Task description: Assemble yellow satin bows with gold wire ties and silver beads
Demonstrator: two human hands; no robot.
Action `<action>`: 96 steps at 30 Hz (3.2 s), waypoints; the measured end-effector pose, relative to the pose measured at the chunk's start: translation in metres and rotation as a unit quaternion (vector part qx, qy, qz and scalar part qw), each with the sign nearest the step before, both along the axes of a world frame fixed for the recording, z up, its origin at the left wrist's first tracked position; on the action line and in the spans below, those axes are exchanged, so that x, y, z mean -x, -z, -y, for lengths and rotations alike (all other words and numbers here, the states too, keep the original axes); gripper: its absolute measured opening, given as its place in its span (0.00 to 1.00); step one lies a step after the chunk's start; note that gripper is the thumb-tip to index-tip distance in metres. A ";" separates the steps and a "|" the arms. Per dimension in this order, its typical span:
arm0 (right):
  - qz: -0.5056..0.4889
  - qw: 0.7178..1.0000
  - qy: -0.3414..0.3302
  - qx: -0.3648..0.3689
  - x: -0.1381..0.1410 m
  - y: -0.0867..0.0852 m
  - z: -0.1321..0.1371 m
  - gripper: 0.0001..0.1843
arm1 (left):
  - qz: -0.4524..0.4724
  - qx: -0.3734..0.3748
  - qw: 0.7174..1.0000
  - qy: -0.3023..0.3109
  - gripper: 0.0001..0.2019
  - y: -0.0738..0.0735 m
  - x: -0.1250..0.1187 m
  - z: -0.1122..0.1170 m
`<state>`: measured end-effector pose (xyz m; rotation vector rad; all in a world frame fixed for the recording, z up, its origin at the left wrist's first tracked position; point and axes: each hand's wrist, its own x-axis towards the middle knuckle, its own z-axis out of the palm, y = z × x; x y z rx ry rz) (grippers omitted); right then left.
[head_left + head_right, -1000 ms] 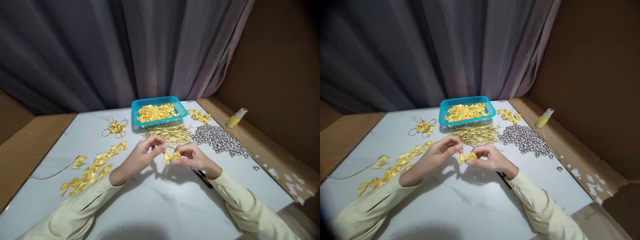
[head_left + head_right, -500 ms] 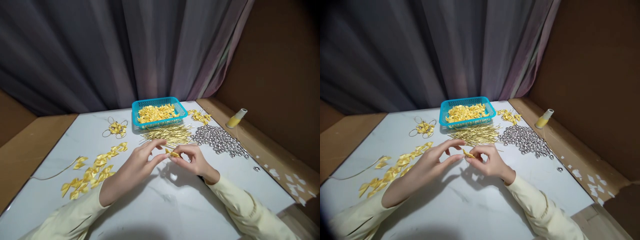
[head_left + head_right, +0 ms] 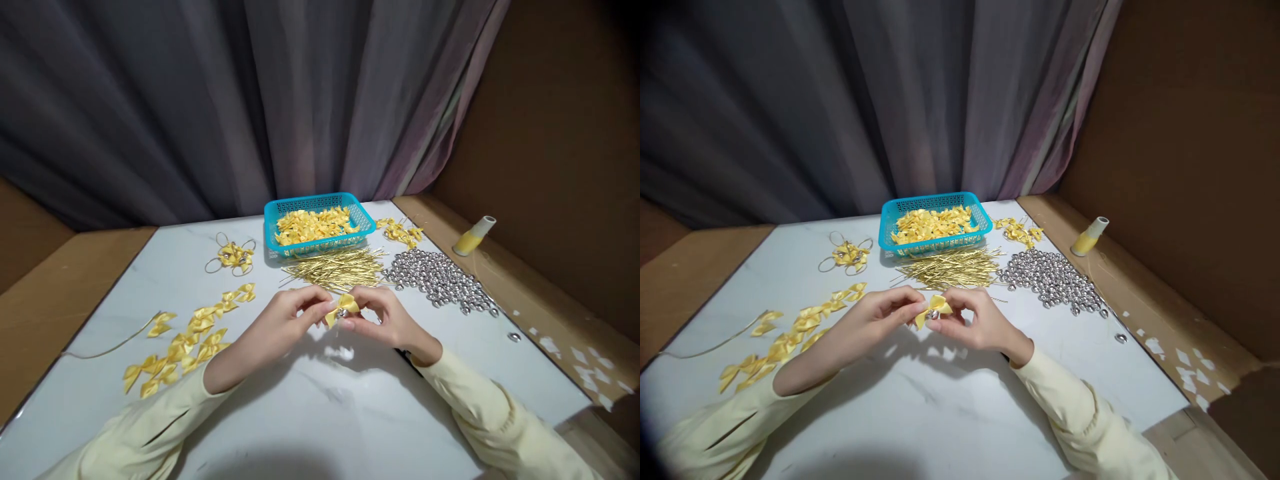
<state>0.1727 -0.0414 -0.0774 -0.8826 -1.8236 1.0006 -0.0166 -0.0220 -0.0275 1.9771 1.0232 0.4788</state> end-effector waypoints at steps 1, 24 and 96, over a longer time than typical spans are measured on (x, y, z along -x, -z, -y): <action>0.001 1.000 -0.004 0.008 0.000 0.000 0.000 0.12 | 0.002 0.003 1.000 0.004 0.12 0.000 0.000 0.000; 0.017 0.999 -0.033 0.009 -0.001 0.003 -0.004 0.12 | 0.072 -0.046 0.996 -0.004 0.10 0.004 -0.001 0.006; 0.070 0.996 -0.043 0.043 0.006 0.002 0.002 0.16 | -0.055 -0.273 0.959 0.045 0.12 0.032 -0.006 -0.001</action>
